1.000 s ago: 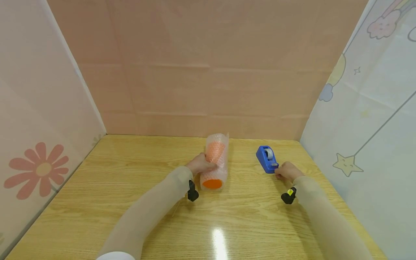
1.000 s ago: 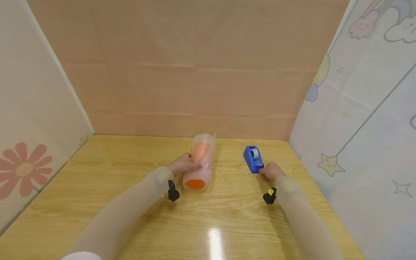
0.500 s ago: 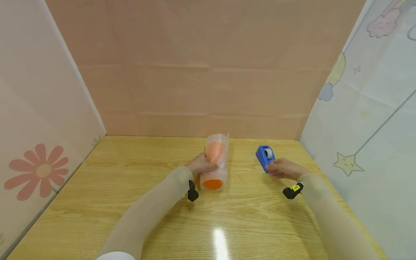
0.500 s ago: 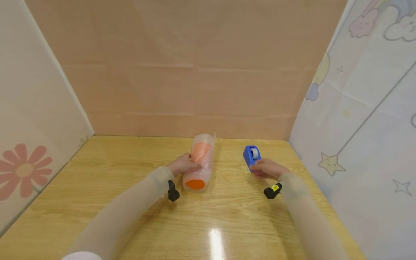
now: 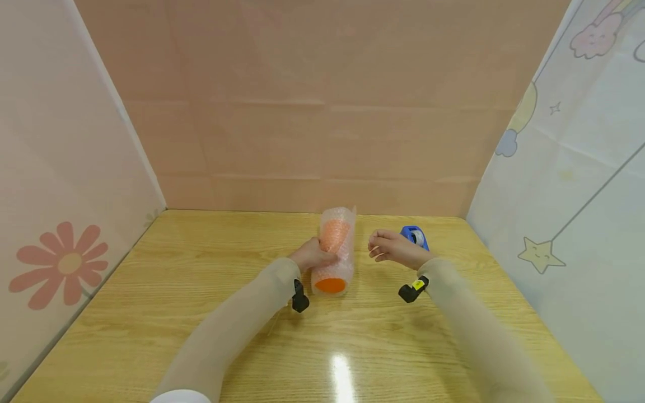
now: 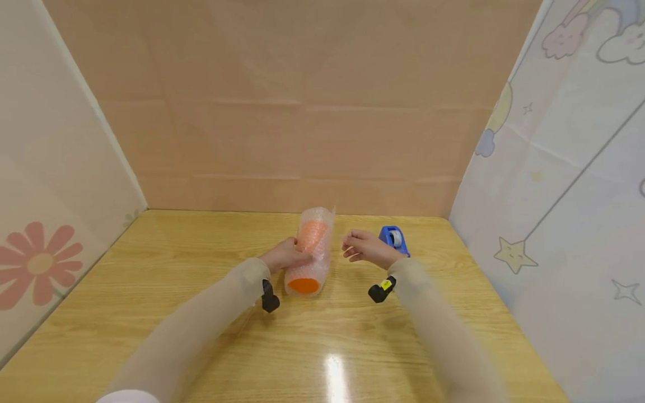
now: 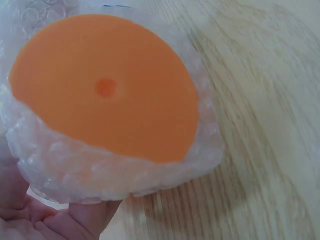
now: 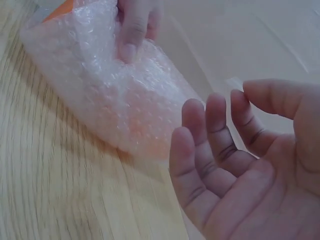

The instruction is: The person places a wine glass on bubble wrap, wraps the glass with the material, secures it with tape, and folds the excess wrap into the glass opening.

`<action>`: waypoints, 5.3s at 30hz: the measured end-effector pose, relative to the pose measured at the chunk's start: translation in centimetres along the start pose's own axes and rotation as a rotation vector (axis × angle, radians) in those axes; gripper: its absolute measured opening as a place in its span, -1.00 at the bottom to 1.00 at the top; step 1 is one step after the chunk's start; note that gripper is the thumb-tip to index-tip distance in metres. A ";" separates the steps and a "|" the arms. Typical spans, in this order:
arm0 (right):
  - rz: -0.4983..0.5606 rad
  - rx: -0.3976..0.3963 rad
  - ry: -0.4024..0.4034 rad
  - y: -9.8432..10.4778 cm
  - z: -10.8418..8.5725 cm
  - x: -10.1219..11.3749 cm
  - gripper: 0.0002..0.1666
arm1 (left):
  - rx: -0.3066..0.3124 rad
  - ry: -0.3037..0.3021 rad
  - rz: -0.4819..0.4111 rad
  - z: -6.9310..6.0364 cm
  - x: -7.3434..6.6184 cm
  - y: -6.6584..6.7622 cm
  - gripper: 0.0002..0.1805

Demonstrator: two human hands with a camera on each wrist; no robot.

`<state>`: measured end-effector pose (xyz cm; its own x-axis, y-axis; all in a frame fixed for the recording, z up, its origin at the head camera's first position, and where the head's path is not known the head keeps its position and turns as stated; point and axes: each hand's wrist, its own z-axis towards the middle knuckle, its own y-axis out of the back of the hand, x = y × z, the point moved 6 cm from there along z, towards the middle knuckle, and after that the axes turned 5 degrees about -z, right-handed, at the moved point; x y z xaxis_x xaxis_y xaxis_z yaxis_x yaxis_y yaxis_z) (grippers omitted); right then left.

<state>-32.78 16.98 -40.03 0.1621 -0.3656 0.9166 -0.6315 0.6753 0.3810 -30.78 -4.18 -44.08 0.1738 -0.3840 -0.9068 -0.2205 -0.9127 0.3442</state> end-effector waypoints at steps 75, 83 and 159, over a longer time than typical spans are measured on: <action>0.247 -0.071 -0.248 -3.4 5.8 -1.5 -0.89 | 0.028 0.018 -0.016 0.8 0.7 0.3 -0.29; 0.248 -0.074 -0.212 -3.7 5.9 -1.5 -0.84 | 0.023 0.014 -0.015 0.6 0.5 0.3 -0.27; 0.328 -0.136 -0.140 -2.6 4.8 -0.2 -0.16 | -0.053 -0.189 -0.040 -0.3 -2.2 1.5 -0.11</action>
<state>-34.81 12.16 -41.80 -0.1436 -0.1933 0.9706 -0.5251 0.8462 0.0909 -31.17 -4.75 -41.49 -0.0024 -0.3186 -0.9479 -0.1654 -0.9347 0.3146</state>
